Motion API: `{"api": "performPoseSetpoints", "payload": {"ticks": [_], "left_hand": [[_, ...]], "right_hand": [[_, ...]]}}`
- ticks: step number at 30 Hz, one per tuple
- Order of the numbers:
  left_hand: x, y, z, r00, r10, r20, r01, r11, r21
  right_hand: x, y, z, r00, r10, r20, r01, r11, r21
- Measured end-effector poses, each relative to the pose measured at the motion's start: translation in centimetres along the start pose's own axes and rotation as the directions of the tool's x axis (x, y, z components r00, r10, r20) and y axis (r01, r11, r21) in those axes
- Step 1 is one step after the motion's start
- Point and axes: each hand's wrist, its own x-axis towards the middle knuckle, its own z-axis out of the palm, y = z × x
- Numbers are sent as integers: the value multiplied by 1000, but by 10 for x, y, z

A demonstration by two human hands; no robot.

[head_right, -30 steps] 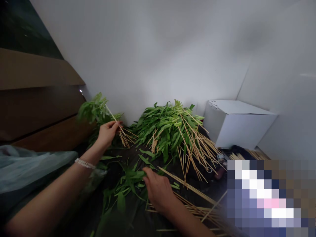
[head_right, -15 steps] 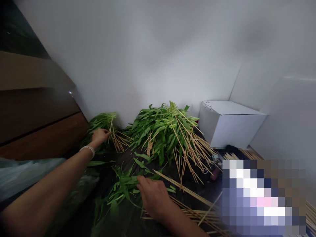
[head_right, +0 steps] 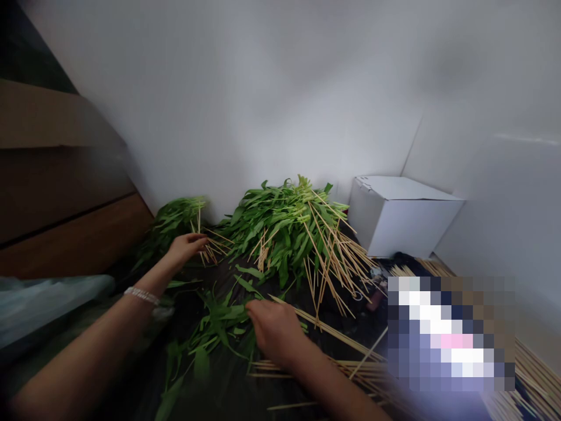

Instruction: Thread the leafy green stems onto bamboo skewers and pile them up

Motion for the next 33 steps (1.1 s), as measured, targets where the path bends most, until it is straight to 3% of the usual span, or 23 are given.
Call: {"api": "performPoseSetpoints", "payload": {"ticks": [2,4,6,9,12,15,18,27,33], "left_hand": [[-30,10,2,993,23,114,-16,998,-58],[-62,18,1,947,82,312,-36,988,-151],[-87,21,-1,925,120,360,-59,982,-178],[-105,12,2,941,139,308,-76,975,-208],[-100,-14,10,980,136,144,-111,979,-169],[-92,-46,14,986,165,1,-165,985,-48],[-90,-66,13,984,178,-18,-178,984,18],[-96,-68,14,987,162,-6,-161,983,90],[-98,-66,14,986,169,-8,-167,982,86]], "right_hand": [[5,8,-15,999,42,-25,-40,998,45],[11,18,-30,993,109,-39,-107,992,66],[14,29,-41,979,204,-26,-204,979,26],[14,40,-45,939,330,92,-319,940,-118],[11,44,-38,892,410,192,-354,896,-267],[7,42,-28,868,439,231,-346,869,-354],[6,38,-22,866,451,215,-335,844,-419],[5,35,-21,868,463,182,-359,836,-415],[9,38,-24,920,387,70,-367,908,-200]]}}
